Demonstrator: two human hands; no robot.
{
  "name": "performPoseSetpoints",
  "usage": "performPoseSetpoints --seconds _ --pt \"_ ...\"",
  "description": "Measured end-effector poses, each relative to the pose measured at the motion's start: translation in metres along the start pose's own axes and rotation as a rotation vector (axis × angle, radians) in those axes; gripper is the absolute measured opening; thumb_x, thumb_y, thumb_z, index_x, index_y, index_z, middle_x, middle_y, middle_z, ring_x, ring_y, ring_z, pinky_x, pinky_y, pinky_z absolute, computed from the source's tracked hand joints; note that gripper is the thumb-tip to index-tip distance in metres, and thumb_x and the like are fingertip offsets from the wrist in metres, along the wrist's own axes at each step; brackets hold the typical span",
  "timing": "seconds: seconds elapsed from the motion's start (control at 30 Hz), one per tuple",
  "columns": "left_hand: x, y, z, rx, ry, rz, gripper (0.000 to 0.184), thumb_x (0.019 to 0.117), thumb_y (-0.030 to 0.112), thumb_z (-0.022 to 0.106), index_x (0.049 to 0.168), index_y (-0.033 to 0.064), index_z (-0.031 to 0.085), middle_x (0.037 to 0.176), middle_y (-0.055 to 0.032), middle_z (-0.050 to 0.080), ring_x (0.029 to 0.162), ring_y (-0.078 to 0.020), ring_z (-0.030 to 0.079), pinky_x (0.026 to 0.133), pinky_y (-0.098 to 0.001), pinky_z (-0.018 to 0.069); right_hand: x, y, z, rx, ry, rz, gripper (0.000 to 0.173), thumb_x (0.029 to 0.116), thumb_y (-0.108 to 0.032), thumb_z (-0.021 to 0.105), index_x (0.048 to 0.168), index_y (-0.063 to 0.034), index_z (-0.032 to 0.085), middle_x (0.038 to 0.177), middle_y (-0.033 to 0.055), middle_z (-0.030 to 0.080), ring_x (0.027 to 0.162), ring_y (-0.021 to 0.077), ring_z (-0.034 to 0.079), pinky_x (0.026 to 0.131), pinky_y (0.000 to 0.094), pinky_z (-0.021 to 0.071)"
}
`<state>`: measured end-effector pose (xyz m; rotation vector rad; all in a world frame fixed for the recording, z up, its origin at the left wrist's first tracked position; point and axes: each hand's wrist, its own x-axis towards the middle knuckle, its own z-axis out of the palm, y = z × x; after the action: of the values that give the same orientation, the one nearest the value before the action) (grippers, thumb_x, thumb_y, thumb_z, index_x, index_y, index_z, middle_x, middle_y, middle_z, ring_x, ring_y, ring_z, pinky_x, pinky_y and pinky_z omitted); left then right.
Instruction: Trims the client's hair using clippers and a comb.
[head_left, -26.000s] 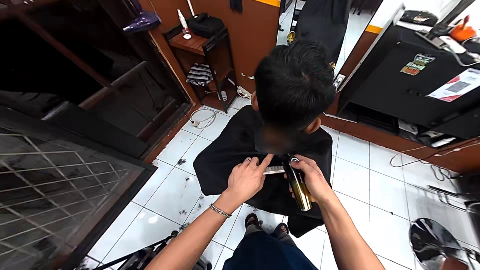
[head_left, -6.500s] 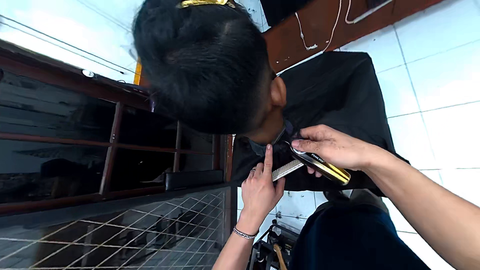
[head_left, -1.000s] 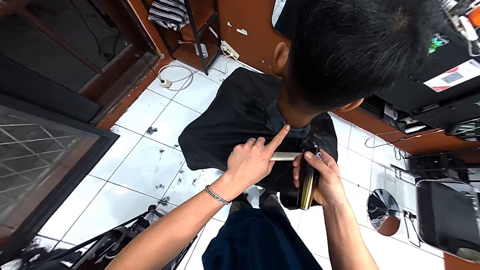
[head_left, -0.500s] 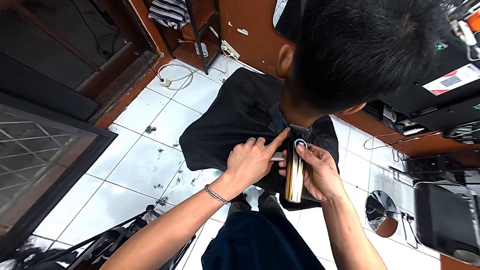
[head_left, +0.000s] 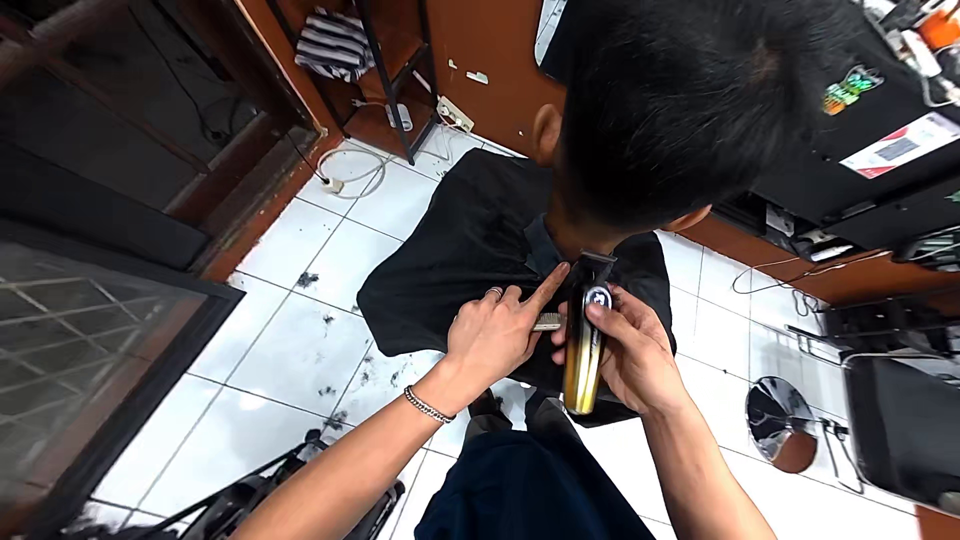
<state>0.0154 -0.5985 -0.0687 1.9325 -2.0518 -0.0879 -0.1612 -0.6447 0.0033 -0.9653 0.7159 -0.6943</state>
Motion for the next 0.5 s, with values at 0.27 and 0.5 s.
performPoseSetpoints --seconds 0.27,0.5 --pt "-0.020 -0.019 -0.063 -0.371 -0.141 0.060 0.042 0.0887 0.027 0.054 0.119 -0.0028 0.053 0.078 -0.0082 0.060 0.065 -0.0229 0.059 0.057 -0.0436 0.0509 -0.054 0.008 -0.049 0.044 0.259 -0.286 0.043 0.0808 0.006 0.060 0.122 0.0002 0.049 0.089 0.0031 0.066 0.057 0.0099 0.063 0.052 0.0251 0.0580" --pt "0.031 -0.020 -0.112 -0.282 0.363 0.356 0.019 0.1000 0.014 0.060 0.101 -0.0013 0.070 0.098 -0.0119 0.071 0.077 -0.0059 0.064 0.070 -0.0180 0.0546 -0.064 0.017 -0.086 0.285 0.235 -0.310 0.063 0.0921 -0.009 0.058 0.146 -0.0312 0.035 0.097 0.0082 0.065 0.074 0.0269 0.073 0.063 0.0504 0.0656"
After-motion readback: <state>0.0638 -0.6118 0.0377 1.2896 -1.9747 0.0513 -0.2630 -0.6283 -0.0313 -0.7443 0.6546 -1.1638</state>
